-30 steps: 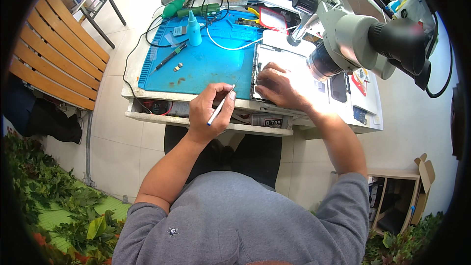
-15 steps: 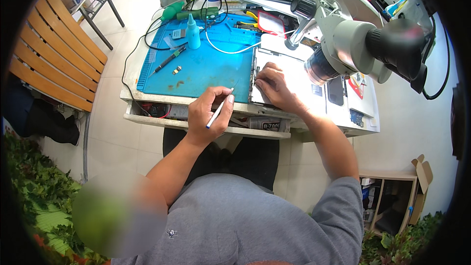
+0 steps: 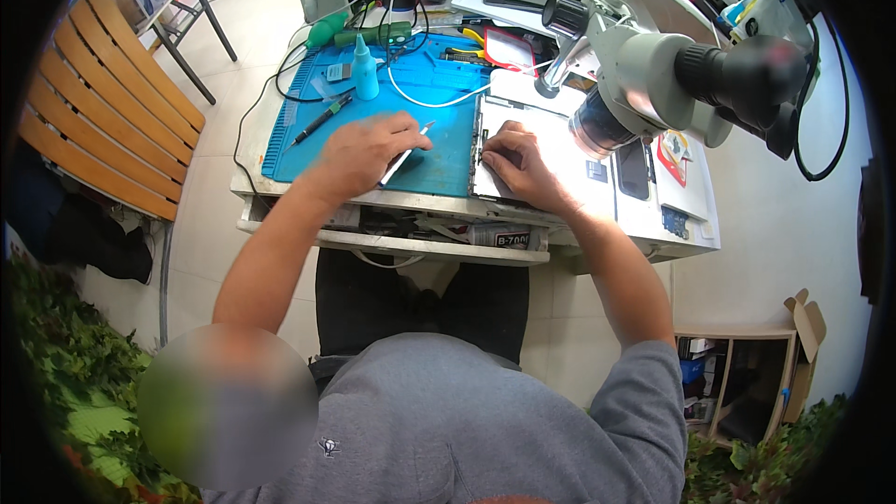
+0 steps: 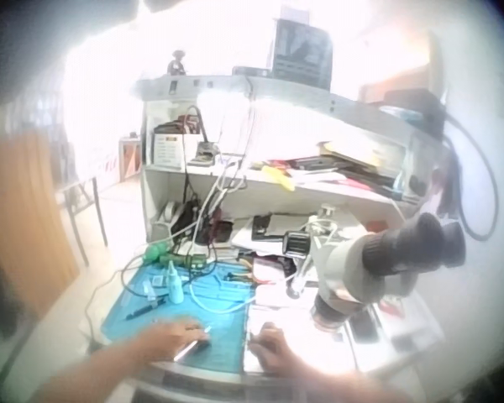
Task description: The person works on a small electronic component at a workbench, using a precision tool to manipulate parts and applying a liquid from a small bottle. The person then positions a microscope over the component to view the work area closely.
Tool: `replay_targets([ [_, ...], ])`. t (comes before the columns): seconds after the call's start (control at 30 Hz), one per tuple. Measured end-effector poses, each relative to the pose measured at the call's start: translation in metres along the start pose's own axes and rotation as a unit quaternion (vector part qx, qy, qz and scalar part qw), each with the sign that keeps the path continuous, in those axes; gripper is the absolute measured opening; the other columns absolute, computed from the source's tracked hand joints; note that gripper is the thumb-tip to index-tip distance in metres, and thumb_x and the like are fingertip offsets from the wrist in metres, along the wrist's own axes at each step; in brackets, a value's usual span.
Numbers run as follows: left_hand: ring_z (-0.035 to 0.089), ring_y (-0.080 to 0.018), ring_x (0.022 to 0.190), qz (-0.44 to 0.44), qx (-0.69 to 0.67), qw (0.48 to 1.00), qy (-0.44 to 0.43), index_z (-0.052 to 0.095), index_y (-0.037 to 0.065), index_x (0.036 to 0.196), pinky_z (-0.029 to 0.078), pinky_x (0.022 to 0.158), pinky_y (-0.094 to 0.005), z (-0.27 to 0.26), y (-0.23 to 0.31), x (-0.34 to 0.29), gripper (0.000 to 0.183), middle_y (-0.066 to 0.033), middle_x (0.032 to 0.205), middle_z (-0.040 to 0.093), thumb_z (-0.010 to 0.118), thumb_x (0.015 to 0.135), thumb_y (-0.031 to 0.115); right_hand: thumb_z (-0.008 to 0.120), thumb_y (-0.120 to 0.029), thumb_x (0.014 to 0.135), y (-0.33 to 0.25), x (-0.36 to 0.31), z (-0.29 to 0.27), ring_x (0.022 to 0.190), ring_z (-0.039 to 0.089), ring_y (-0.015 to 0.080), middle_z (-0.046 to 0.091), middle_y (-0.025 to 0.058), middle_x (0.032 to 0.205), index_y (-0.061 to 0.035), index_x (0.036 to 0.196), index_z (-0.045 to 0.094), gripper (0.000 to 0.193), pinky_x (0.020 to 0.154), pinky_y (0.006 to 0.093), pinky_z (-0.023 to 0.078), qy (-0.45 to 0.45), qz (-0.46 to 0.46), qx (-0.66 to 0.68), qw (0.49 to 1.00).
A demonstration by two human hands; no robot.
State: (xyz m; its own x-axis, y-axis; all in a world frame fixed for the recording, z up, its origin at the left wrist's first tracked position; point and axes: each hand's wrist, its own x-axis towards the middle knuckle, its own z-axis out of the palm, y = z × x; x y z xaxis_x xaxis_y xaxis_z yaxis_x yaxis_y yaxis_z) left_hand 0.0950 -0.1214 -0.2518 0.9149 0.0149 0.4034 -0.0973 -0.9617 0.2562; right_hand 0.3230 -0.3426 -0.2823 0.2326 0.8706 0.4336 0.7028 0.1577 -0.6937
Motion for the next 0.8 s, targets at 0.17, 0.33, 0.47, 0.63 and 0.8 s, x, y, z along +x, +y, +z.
replay_targets([
  [0.17, 0.071, -0.0280, 0.111, 0.048, 0.056, 0.997, -0.012, 0.083, 0.021, 0.122, 0.060, 0.094, -0.0398, -0.009, -0.024, 0.011, 0.039, -0.0044, 0.120, 0.073, 0.070, 0.094, -0.003, 0.077, -0.003, 0.100, -0.003, -0.002, 0.002, 0.093, 0.064, 0.0256, 0.066, 0.0119, 0.097, 0.0030, 0.104, 0.077, 0.007, 0.087, 0.0388, 0.052, -0.002, 0.024, -0.026, 0.999],
  [0.33, 0.068, -0.0200, 0.086, -0.061, -0.231, 0.971, 0.009, 0.084, 0.009, 0.118, 0.054, 0.075, -0.0345, 0.012, 0.025, 0.041, 0.025, -0.0071, 0.101, 0.074, 0.086, 0.093, 0.010, 0.079, -0.004, 0.100, 0.007, -0.010, 0.008, 0.097, 0.063, 0.0239, 0.066, 0.0110, 0.098, 0.0015, 0.106, 0.078, 0.008, 0.089, 0.0391, 0.051, 0.035, -0.003, 0.034, 0.999],
  [0.47, 0.065, -0.0181, 0.079, -0.064, -0.261, 0.963, 0.021, 0.085, 0.005, 0.110, 0.051, 0.071, -0.0333, 0.033, 0.033, 0.049, 0.022, -0.0069, 0.093, 0.073, 0.089, 0.090, 0.014, 0.080, -0.003, 0.099, 0.005, -0.011, 0.009, 0.097, 0.064, 0.0233, 0.066, 0.0107, 0.098, 0.0014, 0.107, 0.079, 0.009, 0.088, 0.0384, 0.052, 0.039, -0.010, 0.047, 0.998],
  [0.63, 0.064, -0.0157, 0.075, -0.088, -0.287, 0.954, 0.018, 0.083, 0.003, 0.098, 0.050, 0.069, -0.0318, 0.038, 0.035, 0.054, 0.016, -0.0053, 0.086, 0.072, 0.090, 0.088, 0.013, 0.080, -0.002, 0.098, 0.006, -0.013, 0.008, 0.094, 0.064, 0.0237, 0.067, 0.0109, 0.096, 0.0019, 0.107, 0.079, 0.009, 0.086, 0.0373, 0.052, 0.042, -0.014, 0.027, 0.999],
  [0.8, 0.064, -0.0113, 0.074, -0.092, -0.322, 0.942, 0.034, 0.080, 0.002, 0.093, 0.050, 0.067, -0.0290, 0.042, 0.036, 0.056, 0.014, -0.0036, 0.084, 0.071, 0.090, 0.084, 0.008, 0.080, -0.001, 0.098, -0.004, -0.010, 0.007, 0.093, 0.065, 0.0232, 0.068, 0.0112, 0.096, 0.0020, 0.109, 0.080, 0.011, 0.086, 0.0371, 0.052, 0.025, 0.012, 0.002, 1.000],
])
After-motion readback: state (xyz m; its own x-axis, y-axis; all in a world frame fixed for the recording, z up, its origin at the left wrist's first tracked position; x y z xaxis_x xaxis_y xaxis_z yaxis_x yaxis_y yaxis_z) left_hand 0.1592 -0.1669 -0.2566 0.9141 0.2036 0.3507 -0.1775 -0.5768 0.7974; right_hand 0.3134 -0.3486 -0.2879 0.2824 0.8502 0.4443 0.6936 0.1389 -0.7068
